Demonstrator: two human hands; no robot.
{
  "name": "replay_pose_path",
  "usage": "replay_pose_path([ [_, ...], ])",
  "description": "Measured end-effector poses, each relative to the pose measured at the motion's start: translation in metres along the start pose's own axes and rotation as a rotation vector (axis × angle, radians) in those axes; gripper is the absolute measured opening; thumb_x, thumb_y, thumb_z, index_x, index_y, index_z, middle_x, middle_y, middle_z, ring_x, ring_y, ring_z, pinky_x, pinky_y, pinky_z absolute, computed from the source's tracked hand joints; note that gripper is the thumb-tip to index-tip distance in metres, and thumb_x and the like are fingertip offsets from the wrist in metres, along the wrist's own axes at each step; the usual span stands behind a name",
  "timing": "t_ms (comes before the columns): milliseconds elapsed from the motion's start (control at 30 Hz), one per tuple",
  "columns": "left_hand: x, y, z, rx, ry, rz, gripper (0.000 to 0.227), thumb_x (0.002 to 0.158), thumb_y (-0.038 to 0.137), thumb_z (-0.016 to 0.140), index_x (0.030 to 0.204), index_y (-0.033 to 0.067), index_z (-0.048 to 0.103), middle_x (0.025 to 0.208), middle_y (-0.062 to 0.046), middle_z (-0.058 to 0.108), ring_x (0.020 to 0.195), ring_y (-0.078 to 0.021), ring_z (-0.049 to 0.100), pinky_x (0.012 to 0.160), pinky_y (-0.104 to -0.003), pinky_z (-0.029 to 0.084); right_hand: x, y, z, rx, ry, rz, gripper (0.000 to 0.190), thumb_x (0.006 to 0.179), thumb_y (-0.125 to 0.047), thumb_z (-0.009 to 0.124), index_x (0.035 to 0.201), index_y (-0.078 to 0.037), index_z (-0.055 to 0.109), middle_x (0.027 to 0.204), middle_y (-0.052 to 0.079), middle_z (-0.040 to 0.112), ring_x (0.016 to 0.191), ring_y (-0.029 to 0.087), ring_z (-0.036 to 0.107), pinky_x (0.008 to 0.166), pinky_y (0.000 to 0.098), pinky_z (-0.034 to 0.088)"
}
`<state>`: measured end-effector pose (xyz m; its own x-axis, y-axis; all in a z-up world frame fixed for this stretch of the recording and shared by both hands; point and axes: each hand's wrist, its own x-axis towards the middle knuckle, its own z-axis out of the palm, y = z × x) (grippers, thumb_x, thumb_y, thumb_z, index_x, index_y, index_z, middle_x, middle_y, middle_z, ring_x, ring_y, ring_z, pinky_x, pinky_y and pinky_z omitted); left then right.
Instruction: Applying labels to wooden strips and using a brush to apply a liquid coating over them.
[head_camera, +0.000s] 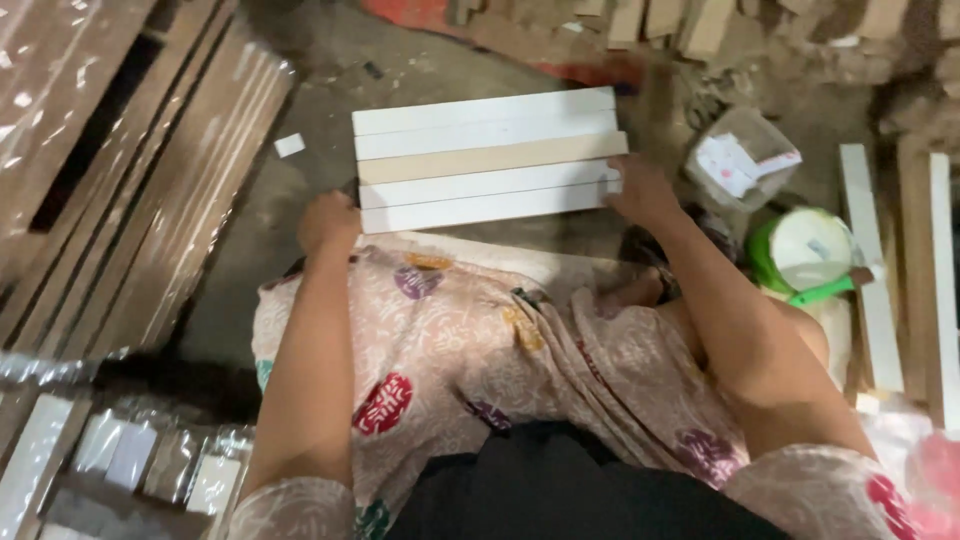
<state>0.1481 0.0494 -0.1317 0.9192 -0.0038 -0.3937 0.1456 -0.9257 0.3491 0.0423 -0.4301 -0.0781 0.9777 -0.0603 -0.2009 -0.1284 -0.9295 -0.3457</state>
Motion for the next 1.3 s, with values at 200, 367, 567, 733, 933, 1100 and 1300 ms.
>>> replay_pose_path([
  [200,-0.001,-0.014,-0.002,0.016,0.198,-0.034,0.031,0.097,0.029,0.068,0.126,0.0201,0.069,0.109,-0.006,0.076,0.096,-0.0303,0.071,0.081,-0.047,0.057,-0.030,0.070,-0.084,0.016,0.674,-0.086,0.015,0.090,-0.013,0.071,0.094,-0.003,0.080,0.088,0.013,0.074,0.068,0.032,0.062,0.067,0.0408,0.048],
  [367,-0.002,-0.017,0.003,-0.254,0.375,0.212,0.058,0.087,0.003,0.073,0.141,0.0062,0.053,0.111,-0.008,0.069,0.100,-0.0304,0.063,0.090,-0.044,0.049,-0.052,0.173,-0.094,0.104,0.556,0.274,0.015,0.089,-0.013,0.075,0.100,-0.003,0.079,0.092,0.010,0.074,0.077,0.029,0.065,0.071,0.0397,0.051],
  [567,-0.053,0.009,-0.015,-0.134,0.631,0.474,0.028,0.085,-0.004,0.067,0.112,0.0019,0.074,0.103,-0.014,0.070,0.089,-0.0327,0.066,0.083,-0.043,0.052,-0.020,0.237,-0.043,0.067,0.325,0.384,0.024,0.083,-0.021,0.085,0.101,-0.006,0.081,0.083,0.012,0.075,0.069,0.028,0.067,0.069,0.0399,0.053],
  [733,-0.116,0.062,-0.027,-0.138,0.785,0.680,0.022,0.085,-0.010,0.066,0.102,-0.0022,0.076,0.084,-0.015,0.065,0.069,-0.0300,0.056,0.070,-0.041,0.048,0.030,0.222,-0.004,-0.345,0.189,0.766,0.062,0.077,-0.047,0.089,0.117,-0.002,0.075,0.109,0.024,0.073,0.095,0.041,0.070,0.077,0.0528,0.056],
  [933,-0.109,0.074,-0.001,-0.025,0.484,0.741,0.026,0.086,-0.003,0.064,0.105,0.0104,0.076,0.102,-0.002,0.071,0.093,-0.0238,0.065,0.107,-0.040,0.044,0.029,0.201,-0.010,-0.503,0.160,0.677,0.041,0.090,-0.027,0.067,0.121,-0.001,0.072,0.120,0.022,0.068,0.104,0.038,0.063,0.085,0.0497,0.045],
  [1100,-0.091,0.084,-0.001,-0.206,0.331,0.698,0.025,0.088,-0.006,0.064,0.104,0.0085,0.075,0.096,-0.004,0.069,0.076,-0.0255,0.062,0.078,-0.037,0.052,0.030,0.230,-0.002,-0.222,0.182,0.499,0.044,0.078,-0.027,0.087,0.116,-0.008,0.078,0.109,0.015,0.075,0.099,0.037,0.069,0.082,0.0489,0.054],
  [1300,-0.079,0.069,0.013,-0.244,0.342,0.761,0.024,0.088,-0.001,0.068,0.102,0.0169,0.077,0.090,-0.002,0.069,0.083,-0.0255,0.071,0.083,-0.037,0.056,0.045,0.256,-0.029,-0.001,0.366,0.575,0.030,0.081,-0.024,0.085,0.103,-0.005,0.080,0.094,0.021,0.077,0.094,0.047,0.074,0.078,0.0561,0.058],
])
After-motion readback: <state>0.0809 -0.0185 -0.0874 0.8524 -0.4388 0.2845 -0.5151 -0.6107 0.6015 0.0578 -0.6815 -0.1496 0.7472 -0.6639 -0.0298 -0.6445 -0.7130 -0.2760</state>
